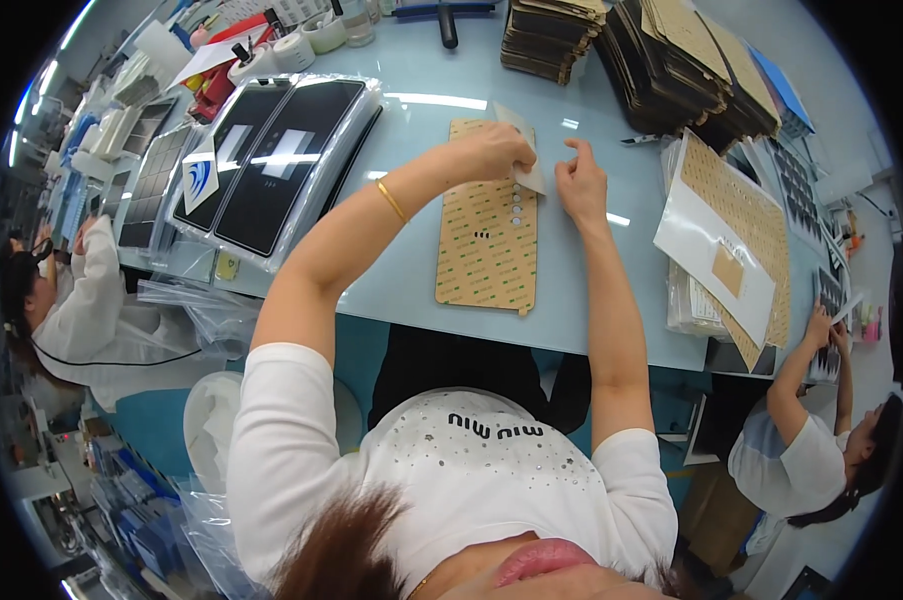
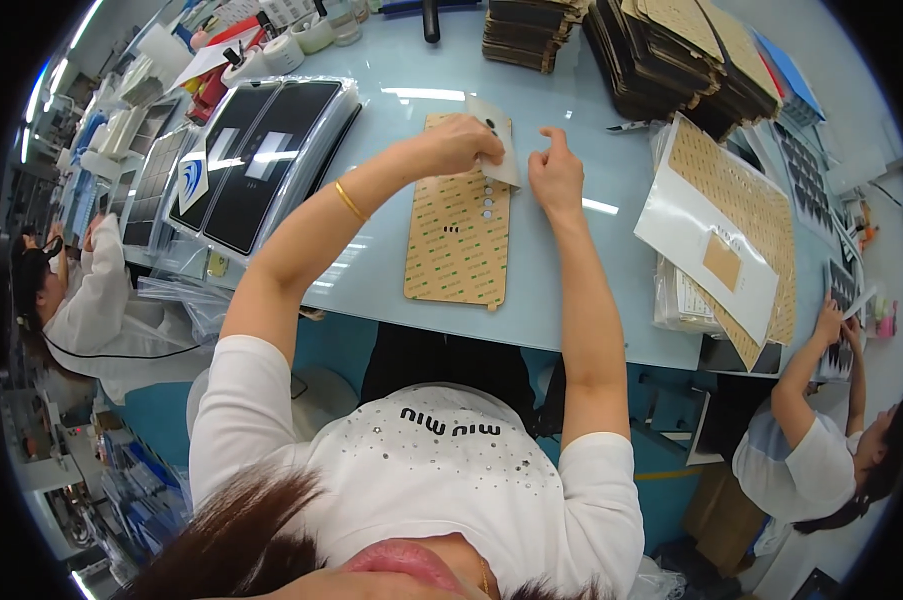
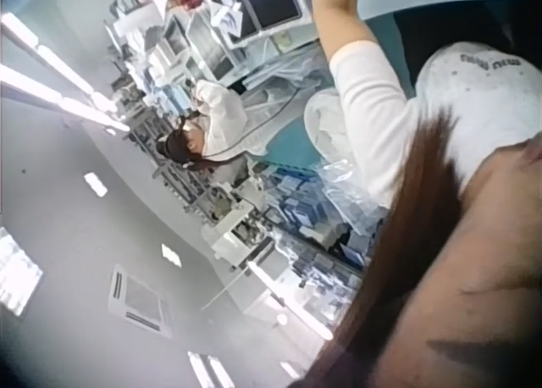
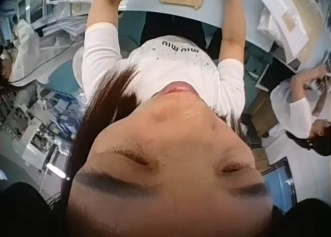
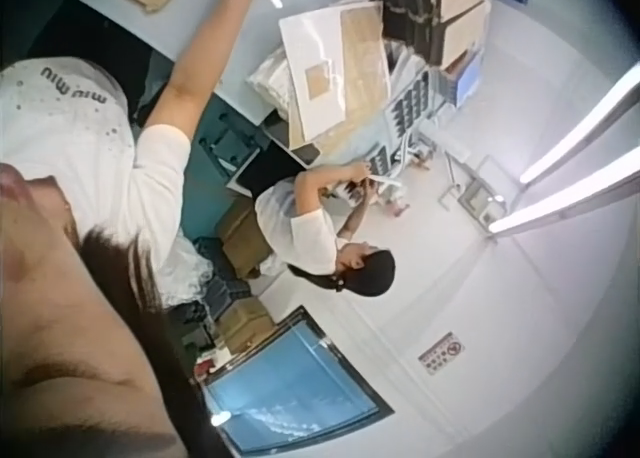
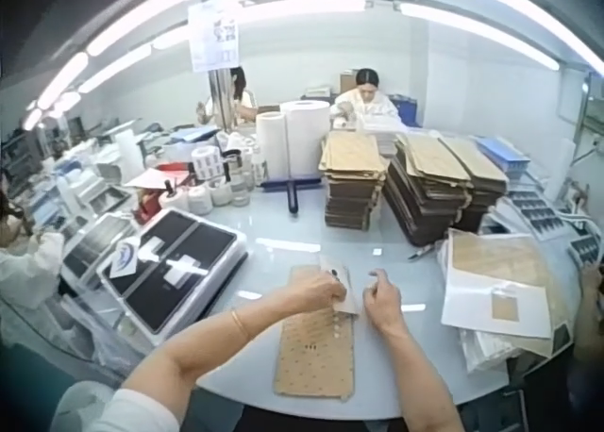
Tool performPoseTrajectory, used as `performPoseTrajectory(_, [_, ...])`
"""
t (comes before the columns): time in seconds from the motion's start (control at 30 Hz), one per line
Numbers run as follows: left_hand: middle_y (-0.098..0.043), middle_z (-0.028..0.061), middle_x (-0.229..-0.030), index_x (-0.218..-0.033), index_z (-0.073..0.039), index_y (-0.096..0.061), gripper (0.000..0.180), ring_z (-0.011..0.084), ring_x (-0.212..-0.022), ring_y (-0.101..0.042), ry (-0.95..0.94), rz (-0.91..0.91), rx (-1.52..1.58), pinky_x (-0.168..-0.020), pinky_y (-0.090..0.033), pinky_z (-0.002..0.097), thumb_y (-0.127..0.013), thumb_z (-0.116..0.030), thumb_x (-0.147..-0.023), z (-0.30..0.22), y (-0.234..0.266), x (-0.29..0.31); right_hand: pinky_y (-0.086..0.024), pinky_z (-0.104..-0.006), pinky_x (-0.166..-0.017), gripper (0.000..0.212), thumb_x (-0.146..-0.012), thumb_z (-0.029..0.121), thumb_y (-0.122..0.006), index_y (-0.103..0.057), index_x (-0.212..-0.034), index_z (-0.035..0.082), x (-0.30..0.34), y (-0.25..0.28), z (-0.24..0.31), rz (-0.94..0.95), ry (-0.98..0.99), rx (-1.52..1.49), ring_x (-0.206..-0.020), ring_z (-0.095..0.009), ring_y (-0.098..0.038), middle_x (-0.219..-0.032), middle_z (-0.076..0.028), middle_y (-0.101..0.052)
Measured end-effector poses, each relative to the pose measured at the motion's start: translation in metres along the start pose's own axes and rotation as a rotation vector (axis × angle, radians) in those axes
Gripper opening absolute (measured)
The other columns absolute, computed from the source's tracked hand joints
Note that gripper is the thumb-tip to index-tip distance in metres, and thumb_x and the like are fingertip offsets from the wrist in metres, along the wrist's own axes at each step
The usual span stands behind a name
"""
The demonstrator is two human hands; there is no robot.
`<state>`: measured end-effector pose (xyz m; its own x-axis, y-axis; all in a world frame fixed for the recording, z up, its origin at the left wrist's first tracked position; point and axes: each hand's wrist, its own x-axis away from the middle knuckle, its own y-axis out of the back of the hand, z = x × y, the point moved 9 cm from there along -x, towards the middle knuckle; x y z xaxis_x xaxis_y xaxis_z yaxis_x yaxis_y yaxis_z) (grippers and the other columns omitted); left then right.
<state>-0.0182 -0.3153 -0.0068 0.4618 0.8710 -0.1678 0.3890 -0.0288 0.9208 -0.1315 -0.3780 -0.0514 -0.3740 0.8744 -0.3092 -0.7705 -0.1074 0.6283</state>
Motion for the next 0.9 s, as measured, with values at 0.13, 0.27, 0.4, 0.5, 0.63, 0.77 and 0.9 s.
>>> performPoseTrajectory(0.13, [-0.066, 0.0107, -0.080, -0.082, -0.006, -0.067, 0.010, 0.0298, -0.085, -0.064, 0.301, 0.137, -0.129, -0.072, -0.051, 0.0383, -0.060, -0.006, -0.075, -0.026, -0.004, 0.039, -0.051, -0.0303, -0.048, 0.035, -0.081, 0.005, -0.051, -0.052, -0.115, 0.002, 0.004, 0.007, -0.017, 0.002, -0.252, -0.343, -0.051, -0.018, -0.060, -0.070, -0.011, -0.062])
performPoseTrajectory(0.27, [-0.066, 0.0127, -0.082, -0.084, -0.006, -0.067, 0.009, 0.0296, -0.084, -0.065, 0.142, 0.146, -0.275, -0.070, -0.052, 0.0396, -0.061, -0.007, -0.077, -0.058, -0.021, 0.055, -0.050, -0.0256, -0.045, 0.037, -0.081, 0.003, -0.051, -0.051, -0.118, 0.001, -0.003, 0.003, -0.016, 0.033, -0.265, -0.376, -0.053, -0.012, -0.059, -0.071, -0.007, -0.061])
performPoseTrajectory(0.4, [-0.067, 0.0136, -0.084, -0.084, -0.005, -0.068, 0.009, 0.0312, -0.083, -0.066, 0.383, 0.012, -0.301, -0.070, -0.054, 0.0405, -0.065, -0.007, -0.076, 0.018, 0.003, -0.019, -0.050, -0.0243, -0.047, 0.038, -0.081, 0.002, -0.052, -0.051, -0.119, 0.000, 0.001, 0.010, -0.018, -0.009, -0.280, -0.431, -0.054, -0.011, -0.059, -0.072, -0.006, -0.060])
performPoseTrajectory(0.5, [-0.067, 0.0142, -0.086, -0.084, -0.005, -0.068, 0.010, 0.0316, -0.086, -0.066, 0.404, -0.123, -0.381, -0.070, -0.054, 0.0405, -0.066, -0.007, -0.075, 0.054, 0.022, -0.030, -0.050, -0.0243, -0.048, 0.038, -0.081, 0.002, -0.053, -0.051, -0.118, 0.000, 0.003, 0.005, -0.014, -0.005, -0.257, -0.470, -0.055, -0.012, -0.059, -0.072, -0.007, -0.061])
performPoseTrajectory(0.63, [-0.066, 0.0140, -0.085, -0.083, -0.006, -0.066, 0.008, 0.0313, -0.083, -0.065, 0.329, -0.137, -0.324, -0.073, -0.052, 0.0390, -0.064, -0.007, -0.075, 0.017, -0.002, -0.008, -0.050, -0.0247, -0.048, 0.037, -0.081, 0.002, -0.053, -0.052, -0.118, 0.000, 0.007, 0.005, -0.027, -0.013, -0.282, -0.462, -0.055, -0.012, -0.059, -0.072, -0.006, -0.061])
performPoseTrajectory(0.77, [-0.064, 0.0067, -0.083, -0.083, -0.007, -0.060, 0.013, 0.0250, -0.082, -0.063, 0.137, -0.225, -0.245, -0.074, -0.048, 0.0369, -0.061, -0.005, -0.070, -0.093, -0.030, 0.113, -0.052, -0.0298, -0.054, 0.027, -0.080, 0.007, -0.052, -0.060, -0.106, 0.003, 0.000, -0.002, -0.008, 0.073, -0.189, -0.322, -0.053, -0.018, -0.062, -0.070, -0.008, -0.063])
performPoseTrajectory(0.9, [-0.066, 0.0124, -0.095, -0.091, -0.001, -0.063, 0.021, 0.0272, -0.088, -0.064, 0.069, -0.334, -0.102, -0.081, -0.051, 0.0382, -0.062, -0.005, -0.071, -0.174, -0.011, 0.194, -0.052, -0.0396, -0.074, 0.027, -0.082, 0.018, -0.053, -0.064, -0.105, 0.009, -0.037, -0.027, -0.005, 0.122, 0.077, 0.145, -0.078, -0.030, -0.065, -0.086, -0.012, -0.066])
